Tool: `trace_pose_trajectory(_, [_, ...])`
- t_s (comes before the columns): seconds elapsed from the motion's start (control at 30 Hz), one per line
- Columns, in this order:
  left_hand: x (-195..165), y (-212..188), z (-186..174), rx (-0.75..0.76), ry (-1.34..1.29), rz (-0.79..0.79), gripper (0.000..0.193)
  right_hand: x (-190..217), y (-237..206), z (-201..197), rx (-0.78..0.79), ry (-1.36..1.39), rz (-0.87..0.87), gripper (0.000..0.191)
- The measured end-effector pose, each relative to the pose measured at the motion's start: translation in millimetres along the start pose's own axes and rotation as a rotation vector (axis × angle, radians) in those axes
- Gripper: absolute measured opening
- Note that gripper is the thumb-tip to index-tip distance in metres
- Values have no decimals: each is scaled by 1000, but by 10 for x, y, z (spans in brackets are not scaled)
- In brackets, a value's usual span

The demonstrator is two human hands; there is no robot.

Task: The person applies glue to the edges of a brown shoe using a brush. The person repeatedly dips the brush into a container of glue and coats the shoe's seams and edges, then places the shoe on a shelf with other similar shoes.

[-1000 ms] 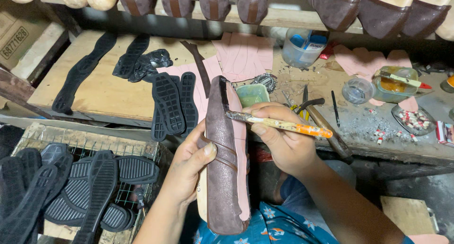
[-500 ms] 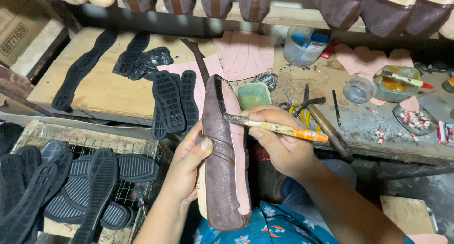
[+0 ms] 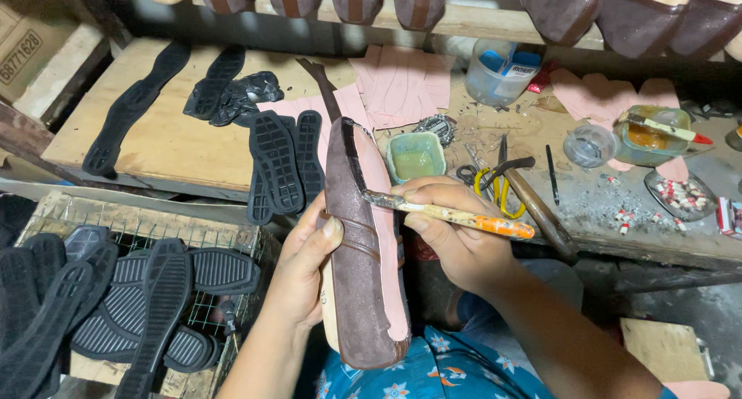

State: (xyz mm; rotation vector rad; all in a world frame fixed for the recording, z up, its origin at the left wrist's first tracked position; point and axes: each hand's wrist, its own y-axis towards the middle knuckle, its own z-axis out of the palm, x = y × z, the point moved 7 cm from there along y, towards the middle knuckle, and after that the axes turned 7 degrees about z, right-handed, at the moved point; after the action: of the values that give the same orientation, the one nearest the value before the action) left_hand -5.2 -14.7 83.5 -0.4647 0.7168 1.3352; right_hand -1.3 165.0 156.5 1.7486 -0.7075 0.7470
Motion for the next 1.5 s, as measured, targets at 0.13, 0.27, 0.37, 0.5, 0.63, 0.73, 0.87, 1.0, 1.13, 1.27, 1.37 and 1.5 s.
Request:
trace_pose_trajectory(0.13, [-6,4,-12,-20,-14,-8,65,-10,-23,17,24,-36,15,21])
trace_pose_trajectory(0.27, [-49,0,34,44,-77,11,65,-21,-68,37,50,36,40,21])
trace_pose_trajectory(0.37, [-53,-3,19,27,-68,-7,65,-31,-60,9,24,49,31,22])
trace_pose_trajectory(0.5, [-49,-10,24,25,-32,-7,69,-78,-7,-34,-21,97,62,23])
trace_pose_trajectory(0.63, [-51,-12,35,40,-41,-3,70,-70,43,15,-3,136,39,23])
trace_pose_trajectory(0.73, [-56,-9,24,32,-32,1,70,-39,58,41,16,131,23,23])
trace_pose_trajectory(0.87, [-53,-5,24,37,-54,-1,70,0,60,35,22,88,6,24])
trace_pose_trajectory(1.0, [-43,-16,1,19,-30,12,70,18,37,45,30,62,3,24])
trace_pose_trajectory(1.13, [-41,-12,-13,20,-36,20,70,19,10,56,37,76,12,24])
trace_pose_trajectory(1.27, [-29,-30,3,44,-70,25,68,29,-17,60,34,74,19,24])
trace_pose_trajectory(1.37, [-15,-23,-22,12,-76,12,68,37,-25,64,29,68,23,23])
trace_pose_trajectory(1.5, [-44,-22,-27,16,-70,36,68,58,-34,92,41,113,27,22])
